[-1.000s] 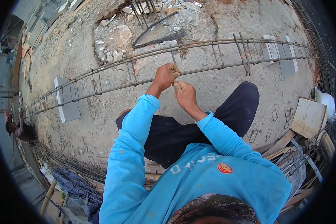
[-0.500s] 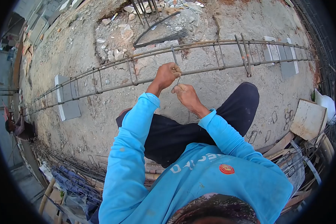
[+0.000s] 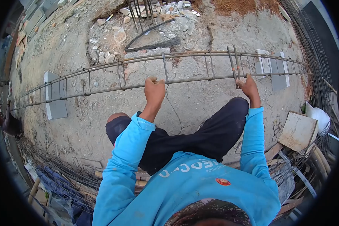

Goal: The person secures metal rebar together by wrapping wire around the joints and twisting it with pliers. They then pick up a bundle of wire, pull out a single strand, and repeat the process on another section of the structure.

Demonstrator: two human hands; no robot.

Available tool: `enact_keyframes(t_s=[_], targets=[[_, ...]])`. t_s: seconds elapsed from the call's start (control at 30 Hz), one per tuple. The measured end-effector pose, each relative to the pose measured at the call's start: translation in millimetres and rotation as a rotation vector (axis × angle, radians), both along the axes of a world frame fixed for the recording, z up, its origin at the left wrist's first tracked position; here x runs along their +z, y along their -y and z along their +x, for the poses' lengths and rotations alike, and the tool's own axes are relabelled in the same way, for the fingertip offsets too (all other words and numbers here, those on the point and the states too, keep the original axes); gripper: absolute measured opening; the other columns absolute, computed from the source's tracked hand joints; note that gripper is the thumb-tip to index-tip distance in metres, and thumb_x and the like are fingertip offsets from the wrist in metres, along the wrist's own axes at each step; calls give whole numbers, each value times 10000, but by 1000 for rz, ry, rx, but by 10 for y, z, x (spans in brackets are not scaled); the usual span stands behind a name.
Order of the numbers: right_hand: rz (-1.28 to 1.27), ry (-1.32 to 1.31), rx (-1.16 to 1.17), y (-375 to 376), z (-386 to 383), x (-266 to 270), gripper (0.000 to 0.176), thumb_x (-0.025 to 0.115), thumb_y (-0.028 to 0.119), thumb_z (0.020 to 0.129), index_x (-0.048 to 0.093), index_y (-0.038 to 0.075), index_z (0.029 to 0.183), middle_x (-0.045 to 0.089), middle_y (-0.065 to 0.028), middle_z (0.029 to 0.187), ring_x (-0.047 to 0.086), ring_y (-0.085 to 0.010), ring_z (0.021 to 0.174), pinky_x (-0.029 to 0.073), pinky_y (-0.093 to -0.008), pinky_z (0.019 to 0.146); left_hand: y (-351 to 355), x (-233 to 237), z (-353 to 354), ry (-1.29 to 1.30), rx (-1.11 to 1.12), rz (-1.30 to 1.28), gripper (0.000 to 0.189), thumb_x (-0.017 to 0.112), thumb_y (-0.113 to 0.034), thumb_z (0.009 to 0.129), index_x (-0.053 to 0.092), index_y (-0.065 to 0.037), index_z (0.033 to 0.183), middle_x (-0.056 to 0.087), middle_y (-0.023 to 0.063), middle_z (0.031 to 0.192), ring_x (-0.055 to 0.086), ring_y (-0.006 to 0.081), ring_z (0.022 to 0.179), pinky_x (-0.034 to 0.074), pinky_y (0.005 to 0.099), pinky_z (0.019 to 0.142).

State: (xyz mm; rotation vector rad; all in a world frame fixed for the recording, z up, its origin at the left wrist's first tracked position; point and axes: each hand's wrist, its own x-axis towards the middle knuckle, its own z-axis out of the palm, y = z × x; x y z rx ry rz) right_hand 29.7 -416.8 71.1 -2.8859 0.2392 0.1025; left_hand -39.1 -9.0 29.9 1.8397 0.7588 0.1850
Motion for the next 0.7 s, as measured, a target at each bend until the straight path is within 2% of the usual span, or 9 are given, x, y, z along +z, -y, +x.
enact_keyframes(t_s=[0.07,0.1,0.17,0.27,0.3,0.33,0.4,0.43,0.7], targets=[[15,-13,82,380,4,-552,586,774,286,859,545,-76,1259,666,-164,887,649,-223,769,535,-363,700,51,-201,-133,-262,-151,-384,321,586,-200,951,617,50,1151,688,121,909,649,187,763,516,334,711],[4,-12,107,309,2,-466,586,774,286,859,545,-76,1259,666,-164,887,649,-223,769,535,-363,700,98,-145,-195,-255,-128,-398,321,586,-200,951,617,50,1151,688,121,909,649,187,763,516,334,711],[404,-357,-112,68,13,-240,377,762,264,871,608,-20,1067,630,-77,767,616,-171,672,515,-331,590,214,56,-263,-304,-48,-841,351,492,-239,1007,607,43,1183,639,77,809,597,155,661,494,332,631],[556,-358,-203,77,51,-268,273,755,256,876,598,33,900,594,-24,714,589,-129,618,477,-307,514,261,93,-287,-263,-6,-850,364,427,-231,1035,601,43,1199,577,48,724,517,139,575,475,338,584],[535,-291,-214,55,33,-205,329,777,237,841,621,-37,935,645,-132,721,622,-224,630,501,-369,564,257,84,-297,-258,-11,-852,364,427,-231,1035,601,43,1199,577,48,724,517,139,575,475,338,584],[535,-282,-213,36,8,-135,329,777,237,841,621,-37,935,645,-132,721,622,-224,630,501,-369,564,235,62,-307,-260,-23,-862,345,433,-219,1033,607,41,1176,567,57,701,491,139,537,455,331,536],[15,217,-12,-17,-55,67,352,783,226,817,659,-55,991,669,-192,750,638,-277,676,515,-396,652,182,36,-321,-258,-35,-874,326,438,-207,1031,613,38,1154,557,66,679,464,138,499,436,324,488],[52,205,-87,-234,-78,432,385,792,239,793,687,-51,1024,681,-227,788,645,-323,721,505,-412,710,174,24,-334,-258,-49,-892,335,433,-217,1032,613,35,1159,520,53,642,423,132,482,406,323,470],[612,556,-53,-628,2,1710,351,747,302,873,691,-28,978,672,-91,808,596,-187,750,479,-331,678,191,136,-365,-286,-84,-890,370,407,-246,1046,595,28,1209,420,8,579,343,125,470,359,322,470]])
